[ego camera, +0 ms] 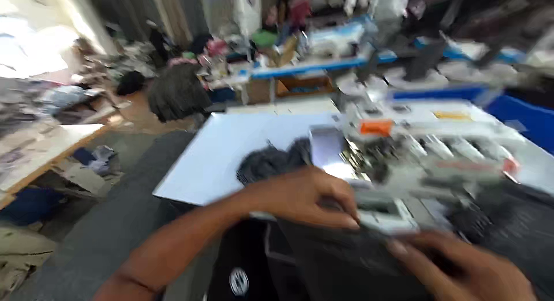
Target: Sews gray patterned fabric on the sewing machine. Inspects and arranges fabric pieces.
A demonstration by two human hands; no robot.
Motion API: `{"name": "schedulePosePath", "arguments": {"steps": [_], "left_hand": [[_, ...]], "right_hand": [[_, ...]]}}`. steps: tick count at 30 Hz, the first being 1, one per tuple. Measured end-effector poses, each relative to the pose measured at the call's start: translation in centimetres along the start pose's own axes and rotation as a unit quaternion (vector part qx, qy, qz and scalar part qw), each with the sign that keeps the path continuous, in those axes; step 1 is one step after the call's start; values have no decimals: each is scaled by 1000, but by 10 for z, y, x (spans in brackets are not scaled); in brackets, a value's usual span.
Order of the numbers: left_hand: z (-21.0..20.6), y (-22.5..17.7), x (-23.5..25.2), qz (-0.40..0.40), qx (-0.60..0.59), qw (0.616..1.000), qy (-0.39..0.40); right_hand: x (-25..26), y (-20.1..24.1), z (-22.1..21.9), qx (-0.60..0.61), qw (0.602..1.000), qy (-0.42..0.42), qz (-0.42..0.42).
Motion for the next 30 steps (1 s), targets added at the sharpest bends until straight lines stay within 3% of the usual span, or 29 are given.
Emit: {"name": "schedulePosePath", "arguments": {"steps": [3,7,13,19,30], "left_hand": [[-2,6,-6,37,25,999,-9],[-4,20,-16,100,8,994,-43],[-11,23,-21,138,-20,988,-63],[-15,13,-29,76,113,980,-145],[-19,1,-43,-29,182,968,-171]], "right_hand": [[2,-10,-5,4,998,-59,5],[14,-17,-14,129,991,-19,-13],[16,-16,-17,159,987,-29,-10],[9,-15,-13,100,993,-66,22],[-1,-11,-15,110,990,-76,42]]}}
Point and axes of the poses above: each hand's wrist, its own x-axis towards the middle knuckle, its own z-axis out of the back of the hand, y = z × x, the point moved 5 cm from there along x, towards the middle knuckle, and after that the axes turned 1 degree about -y, right-handed, at the moved point
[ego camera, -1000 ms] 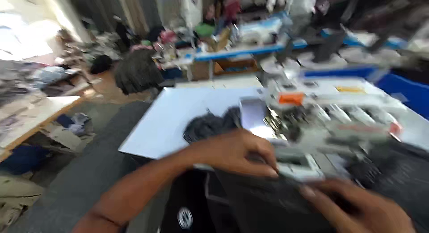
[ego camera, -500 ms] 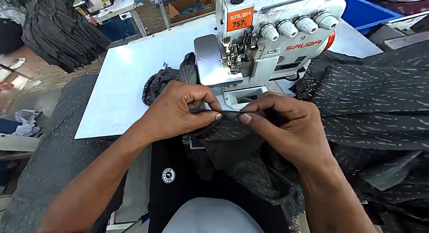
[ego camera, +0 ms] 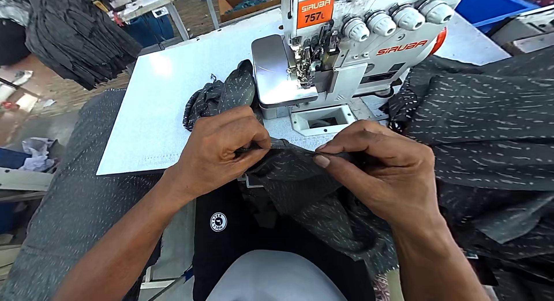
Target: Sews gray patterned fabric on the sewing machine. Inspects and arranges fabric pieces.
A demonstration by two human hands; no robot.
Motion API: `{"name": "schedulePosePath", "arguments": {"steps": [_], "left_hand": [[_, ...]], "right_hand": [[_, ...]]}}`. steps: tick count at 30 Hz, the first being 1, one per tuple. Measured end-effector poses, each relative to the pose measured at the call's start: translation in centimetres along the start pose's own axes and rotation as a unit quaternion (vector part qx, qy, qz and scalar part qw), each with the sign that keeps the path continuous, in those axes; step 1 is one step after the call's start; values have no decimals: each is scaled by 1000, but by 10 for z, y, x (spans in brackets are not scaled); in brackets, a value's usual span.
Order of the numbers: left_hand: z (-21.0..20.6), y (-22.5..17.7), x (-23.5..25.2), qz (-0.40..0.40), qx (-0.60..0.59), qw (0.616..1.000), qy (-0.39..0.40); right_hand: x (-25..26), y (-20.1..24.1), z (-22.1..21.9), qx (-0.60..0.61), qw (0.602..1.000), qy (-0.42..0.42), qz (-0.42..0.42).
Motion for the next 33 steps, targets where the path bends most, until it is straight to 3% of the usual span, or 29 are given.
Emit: {"name": "schedulePosePath", "arguments": {"steps": [9,22,25,29,33], "left_hand": [[-2,17,-1,104,-115,985,70],[-7,24,0,139,-182,966,119],[-8,22,-1,138,-165,972,92],[-4,7,-5,57,-37,998,9],[-7,5,-11,33,-15,999,-10]], "right_hand": [[-1,-4,-4,16,999,2,-40],[0,-10,-7,15,998,0,-61],[-1,-9,-9,10,998,-5,-55],[-3,-3,-9,-43,999,-19,9],[-4,-9,-10,-57,998,-25,1]]}}
Point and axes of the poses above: each hand's wrist, its own x-axis towards the middle knuckle, its own z-axis out of the back of the hand, y = z × x, the point moved 5 cm from there along x, towards the middle knuckle, and after that the axes turned 1 degree about -y, right-handed, at the moved point
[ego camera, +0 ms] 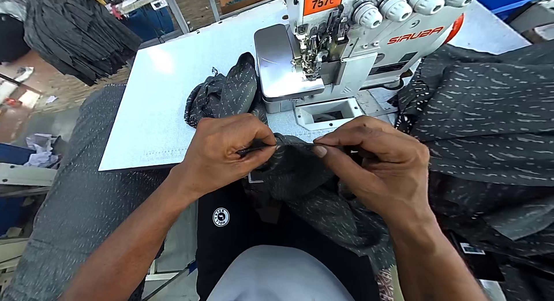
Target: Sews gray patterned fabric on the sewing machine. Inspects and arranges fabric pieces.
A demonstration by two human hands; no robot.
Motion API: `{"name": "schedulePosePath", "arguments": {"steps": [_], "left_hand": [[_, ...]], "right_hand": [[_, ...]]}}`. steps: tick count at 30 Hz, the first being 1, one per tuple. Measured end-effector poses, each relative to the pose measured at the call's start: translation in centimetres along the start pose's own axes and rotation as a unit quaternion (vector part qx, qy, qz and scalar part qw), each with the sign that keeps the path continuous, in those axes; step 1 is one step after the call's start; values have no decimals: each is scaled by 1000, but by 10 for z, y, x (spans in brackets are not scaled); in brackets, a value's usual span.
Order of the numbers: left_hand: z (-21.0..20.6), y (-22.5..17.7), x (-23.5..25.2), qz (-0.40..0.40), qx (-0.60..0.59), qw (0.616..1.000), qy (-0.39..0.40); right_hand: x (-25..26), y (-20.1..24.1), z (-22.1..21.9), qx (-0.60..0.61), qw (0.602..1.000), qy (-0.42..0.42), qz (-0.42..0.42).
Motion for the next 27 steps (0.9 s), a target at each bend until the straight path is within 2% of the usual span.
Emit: {"name": "schedulePosePath", "arguments": {"steps": [10,14,17,19,21,22,23,25,27], "left_hand": [[-2,8,0,51,-59,995,61],[-8,-10,19,11,-21,985,174],[-26,-34,50,-71,14,969,236],[-16,-28,63,-77,-12,980,185],[13,12,51,13,-20,997,76],[29,45,38,96,17,995,27],[42,83,21,201,73,977,10],[44,155,-24,379,139,913,63],[24,191,-53,421,149,885,132]], "right_hand": [[-2,-2,-4,-9,1000,10,-28],[-7,6,-24,-48,991,122,-38],[-10,7,-49,37,990,122,-61],[-6,8,-39,152,976,103,-119],[-14,7,-14,244,941,72,-224],[-20,5,-4,266,921,49,-282],[-23,1,2,279,904,24,-324],[-25,-1,-2,306,885,10,-350],[-16,5,-12,331,886,40,-323]]}}
Point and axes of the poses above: each hand's wrist, its own x-axis towards the middle knuckle, its own z-axis out of the back of the hand, y = z × x, the point moved 5 cm from there along x, towards the middle knuckle, and after that the axes turned 1 degree about -y, right-handed, at the moved point
